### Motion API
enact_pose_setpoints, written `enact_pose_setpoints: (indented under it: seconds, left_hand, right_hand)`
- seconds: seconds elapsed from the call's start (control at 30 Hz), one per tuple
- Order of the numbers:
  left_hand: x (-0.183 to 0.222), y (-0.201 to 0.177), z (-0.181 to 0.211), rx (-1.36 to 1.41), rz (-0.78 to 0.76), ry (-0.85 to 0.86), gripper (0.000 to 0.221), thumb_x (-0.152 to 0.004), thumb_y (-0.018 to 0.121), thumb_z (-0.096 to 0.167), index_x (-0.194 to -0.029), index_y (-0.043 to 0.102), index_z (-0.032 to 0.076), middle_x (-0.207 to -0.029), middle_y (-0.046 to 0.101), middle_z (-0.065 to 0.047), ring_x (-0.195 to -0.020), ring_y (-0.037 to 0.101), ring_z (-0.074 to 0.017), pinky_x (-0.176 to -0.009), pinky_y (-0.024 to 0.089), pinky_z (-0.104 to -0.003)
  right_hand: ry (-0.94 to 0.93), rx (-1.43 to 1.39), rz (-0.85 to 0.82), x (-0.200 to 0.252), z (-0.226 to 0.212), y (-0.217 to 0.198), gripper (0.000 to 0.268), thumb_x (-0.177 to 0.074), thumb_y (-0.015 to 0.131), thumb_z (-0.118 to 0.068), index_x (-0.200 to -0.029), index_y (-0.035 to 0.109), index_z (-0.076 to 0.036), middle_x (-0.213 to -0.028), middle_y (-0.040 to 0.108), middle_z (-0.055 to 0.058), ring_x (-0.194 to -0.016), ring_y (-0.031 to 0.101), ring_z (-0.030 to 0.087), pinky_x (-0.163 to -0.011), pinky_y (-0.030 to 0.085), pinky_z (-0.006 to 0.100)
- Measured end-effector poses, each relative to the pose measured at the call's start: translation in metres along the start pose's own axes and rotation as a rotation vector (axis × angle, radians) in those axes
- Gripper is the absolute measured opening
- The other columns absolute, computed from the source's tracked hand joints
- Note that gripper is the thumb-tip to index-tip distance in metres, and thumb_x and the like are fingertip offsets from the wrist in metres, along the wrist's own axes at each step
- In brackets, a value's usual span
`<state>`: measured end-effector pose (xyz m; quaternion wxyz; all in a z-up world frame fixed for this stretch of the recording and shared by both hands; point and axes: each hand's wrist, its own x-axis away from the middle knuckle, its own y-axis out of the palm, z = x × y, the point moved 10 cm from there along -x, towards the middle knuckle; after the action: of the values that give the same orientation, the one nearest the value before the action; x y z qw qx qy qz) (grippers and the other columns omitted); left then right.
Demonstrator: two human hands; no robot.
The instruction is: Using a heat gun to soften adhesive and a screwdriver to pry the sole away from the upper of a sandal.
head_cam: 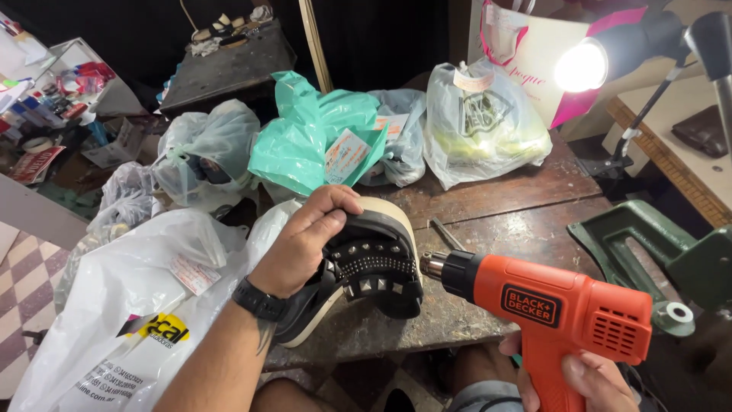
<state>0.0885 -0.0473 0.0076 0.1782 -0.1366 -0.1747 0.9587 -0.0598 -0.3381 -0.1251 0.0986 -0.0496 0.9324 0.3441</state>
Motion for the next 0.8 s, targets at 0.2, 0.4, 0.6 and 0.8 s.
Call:
enact_pose_setpoints:
  seconds: [0.2, 0.4, 0.6, 0.8]
  left_hand:
    - [-0.002, 0.0, -0.004, -0.018, 0.023, -0.045, 0.025, -0.1, 0.044, 0.011, -0.109, 0.067, 0.017, -0.135, 0.06, -0.002, -0.133, 0.054, -0.018, -0.119, 0.037, -0.036]
    - [-0.005, -0.001, -0.009, -0.015, 0.031, -0.035, 0.027, -0.099, 0.043, 0.011, -0.109, 0.067, 0.018, -0.138, 0.058, -0.004, -0.136, 0.052, -0.0178, -0.12, 0.034, -0.037]
    - [-0.004, -0.009, -0.018, 0.023, 0.076, -0.081, 0.028, -0.097, 0.041, 0.011, -0.105, 0.067, 0.019, -0.141, 0.058, -0.003, -0.141, 0.05, -0.0181, -0.121, 0.035, -0.038]
    - [-0.003, -0.01, -0.021, 0.032, 0.085, -0.047, 0.029, -0.097, 0.042, 0.011, -0.108, 0.067, 0.019, -0.144, 0.056, -0.005, -0.143, 0.048, -0.0189, -0.122, 0.034, -0.039]
  right_hand:
    - [0.084, 0.172, 0.121, 0.024, 0.029, -0.038, 0.07, -0.092, 0.069, -0.046, -0.114, 0.07, 0.02, -0.075, 0.08, 0.031, -0.033, 0.055, 0.02, -0.025, 0.039, 0.03]
    - [0.2, 0.122, 0.186, 0.047, 0.074, -0.084, 0.072, -0.092, 0.069, -0.043, -0.114, 0.071, 0.026, -0.07, 0.079, 0.039, -0.034, 0.053, 0.022, -0.029, 0.032, 0.031]
    - [0.29, 0.185, 0.296, 0.053, 0.079, -0.08, 0.073, -0.088, 0.065, -0.041, -0.111, 0.079, 0.027, -0.047, 0.065, 0.03, -0.032, 0.048, 0.025, -0.032, 0.031, 0.034]
    - [0.287, 0.249, 0.212, 0.043, 0.059, -0.06, 0.083, -0.085, 0.064, -0.054, -0.105, 0.081, 0.025, -0.045, 0.066, 0.024, -0.027, 0.045, 0.02, -0.026, 0.025, 0.032]
